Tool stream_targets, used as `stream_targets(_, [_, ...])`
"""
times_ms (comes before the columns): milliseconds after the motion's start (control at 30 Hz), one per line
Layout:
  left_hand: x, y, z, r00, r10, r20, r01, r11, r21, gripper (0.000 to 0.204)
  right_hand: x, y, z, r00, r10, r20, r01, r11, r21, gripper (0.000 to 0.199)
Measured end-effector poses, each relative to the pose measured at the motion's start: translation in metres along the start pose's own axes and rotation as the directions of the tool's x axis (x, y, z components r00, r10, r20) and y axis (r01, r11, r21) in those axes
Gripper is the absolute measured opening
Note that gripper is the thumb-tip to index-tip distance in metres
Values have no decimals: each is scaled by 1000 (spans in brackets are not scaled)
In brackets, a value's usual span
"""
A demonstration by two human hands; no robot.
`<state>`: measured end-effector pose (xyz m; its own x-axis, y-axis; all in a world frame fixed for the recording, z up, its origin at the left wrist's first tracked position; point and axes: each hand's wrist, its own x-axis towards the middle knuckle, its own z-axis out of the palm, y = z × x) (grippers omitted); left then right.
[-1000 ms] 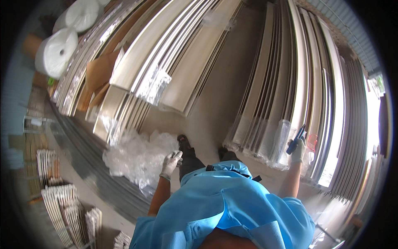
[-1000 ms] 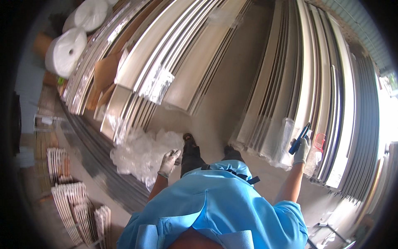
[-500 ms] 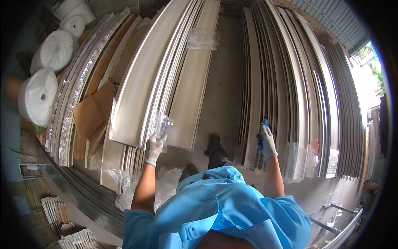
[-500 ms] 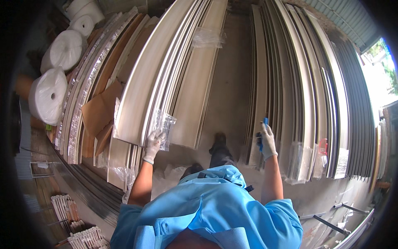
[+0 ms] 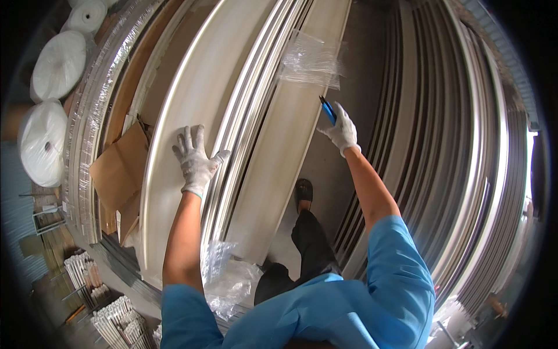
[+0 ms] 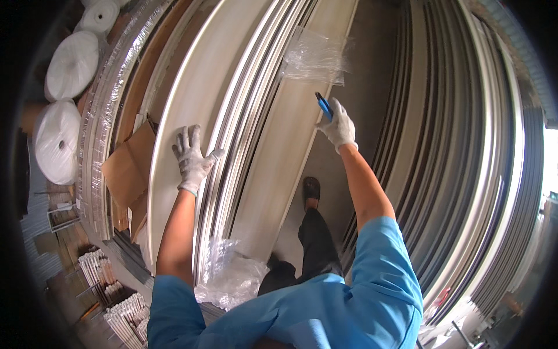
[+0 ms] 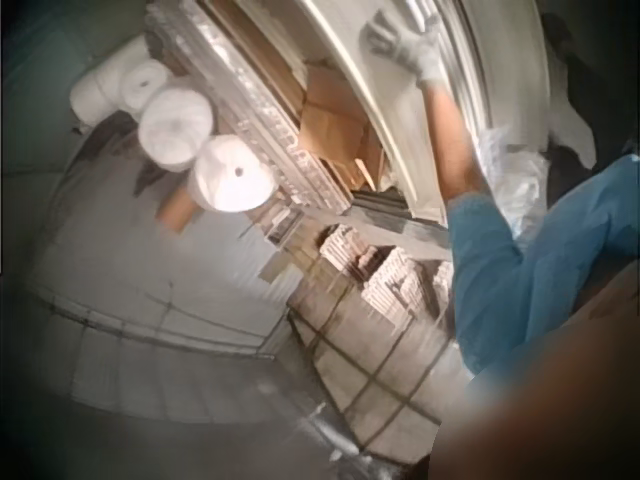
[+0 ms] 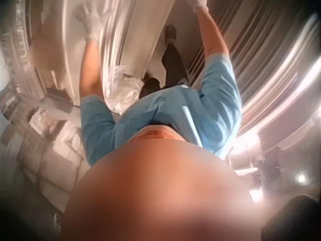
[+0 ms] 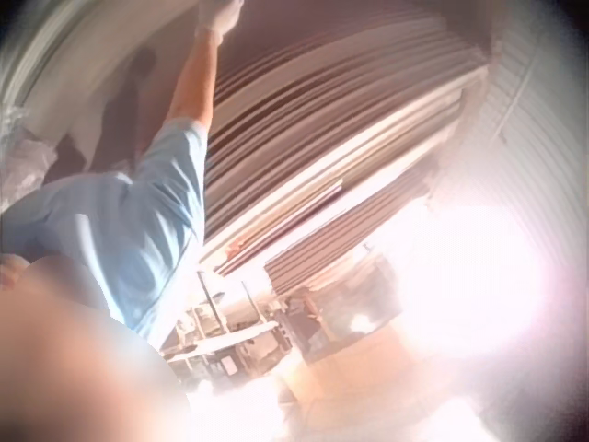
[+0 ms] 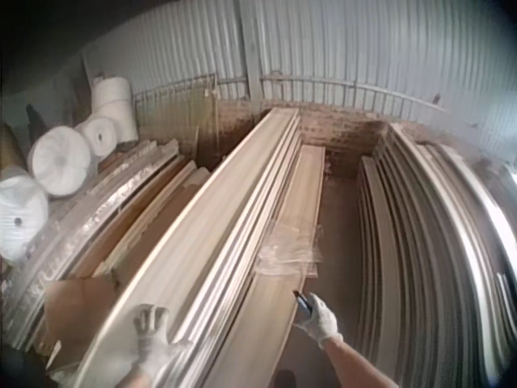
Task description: The person repeatedly picks up long rectangular panels from a vertical rack, carries them to a metal stand, and places them on top of a growing stack. The person wears gloves and handles the panels with both hands, walking back and forth between the rack and the stand.
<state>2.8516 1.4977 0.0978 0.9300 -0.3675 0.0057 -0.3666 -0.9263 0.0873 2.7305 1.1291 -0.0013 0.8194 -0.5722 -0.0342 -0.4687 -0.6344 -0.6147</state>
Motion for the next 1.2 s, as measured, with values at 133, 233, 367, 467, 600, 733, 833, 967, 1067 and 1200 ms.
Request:
stream_targets(133, [17, 7, 9, 1000, 1, 0, -1, 1000, -4, 96, 110, 14, 46, 998, -7, 68, 12, 998, -67, 97])
stream_targets(233, [16, 7, 5, 999, 2, 33, -2, 1000, 1, 98, 173, 28, 79, 995, 16, 94, -4, 993, -122, 106])
stream_targets(367, [19, 7, 3, 998, -2, 70, 1, 1000, 10, 98, 226, 49, 126, 992, 73, 101, -45, 966, -256, 109])
stream_targets(467, [21, 8, 5, 997, 42, 64, -43, 999, 6, 95, 248, 73, 156, 983, 132, 132, -86, 948, -307, 95])
stream_targets(600, [20, 7, 4, 995, 66, 69, -67, 998, 10, 94, 260, 113, 196, 978, 95, 185, -50, 971, -233, 60])
stream_targets(733, [25, 10, 3, 994, 103, 30, -103, 995, 6, 94, 219, 139, 228, 966, 231, 115, -211, 964, -163, 40])
stream_targets(833, [23, 11, 2, 998, 47, 37, -46, 999, -12, 93, 152, 141, 230, 926, 244, 287, -262, 965, 25, 30])
stream_targets(967, [17, 11, 1, 999, 18, 34, -18, 1000, -4, 92, 19, 99, 233, 939, 73, 337, -7, 981, -195, 32])
stream_targets(1067, [24, 13, -2, 999, 44, -17, -44, 999, -20, 91, -67, 56, 214, 557, 415, 720, -714, 681, 160, 25])
stream_targets(1200, [7, 21, -4, 965, 107, -238, -147, 977, -154, 85, -168, -2, 165, 388, 247, 888, -897, 321, 303, 19])
